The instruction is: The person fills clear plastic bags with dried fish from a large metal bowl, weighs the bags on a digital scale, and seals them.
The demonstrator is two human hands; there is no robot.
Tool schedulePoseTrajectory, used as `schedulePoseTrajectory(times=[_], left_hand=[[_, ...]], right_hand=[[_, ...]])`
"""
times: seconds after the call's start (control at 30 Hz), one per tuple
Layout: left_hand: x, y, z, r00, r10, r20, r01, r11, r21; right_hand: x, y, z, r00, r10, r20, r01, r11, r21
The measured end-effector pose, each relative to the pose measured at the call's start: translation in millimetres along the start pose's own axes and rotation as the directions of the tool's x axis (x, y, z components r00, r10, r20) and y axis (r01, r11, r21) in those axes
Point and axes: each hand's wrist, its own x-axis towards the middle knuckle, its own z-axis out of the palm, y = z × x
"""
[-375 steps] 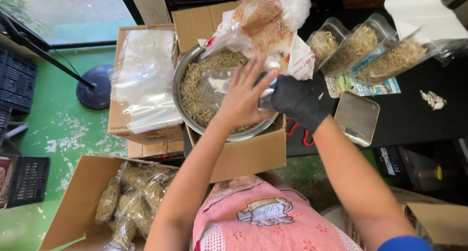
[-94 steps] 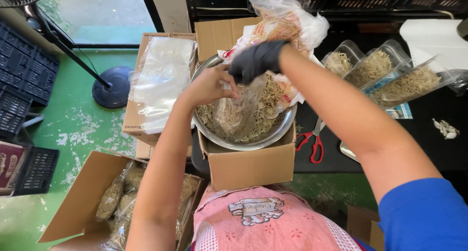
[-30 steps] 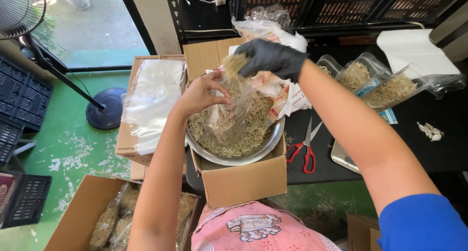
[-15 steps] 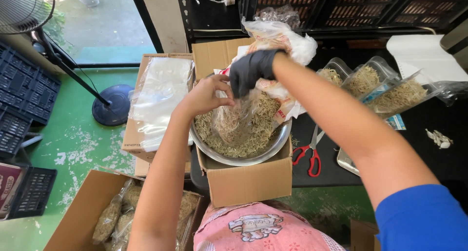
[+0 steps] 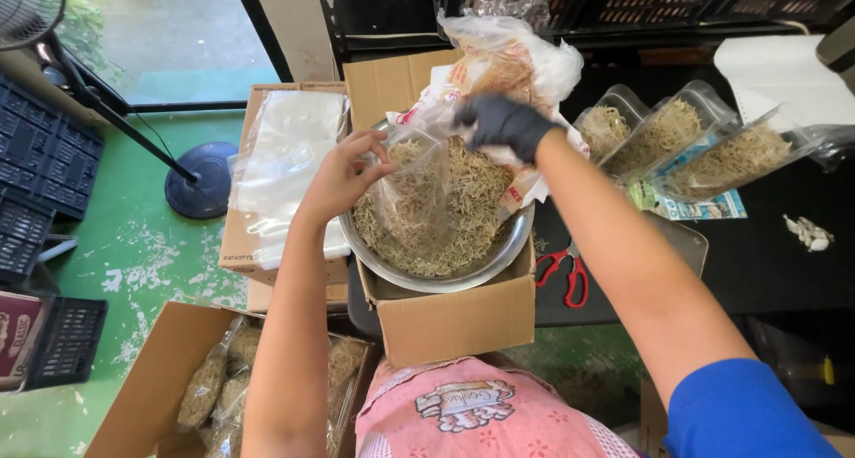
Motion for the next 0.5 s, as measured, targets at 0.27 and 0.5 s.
schedulePoseTrajectory(times=[0.27, 0.5], left_hand=[[1.7, 13.6, 4.5, 1.000, 0.020, -0.020, -0.020, 1.000, -0.013], [1.4, 26.5, 4.4, 0.999, 0.032, 0.014, -0.032, 0.999, 0.013]], right_hand=[[-23.3, 40.7, 116.7, 0.998, 0.042, -0.043, -0.049, 0.984, -0.172], [-77.7, -15.2, -15.1, 0.974, 0.199, -0.105, -0.017, 0.530, 0.848]])
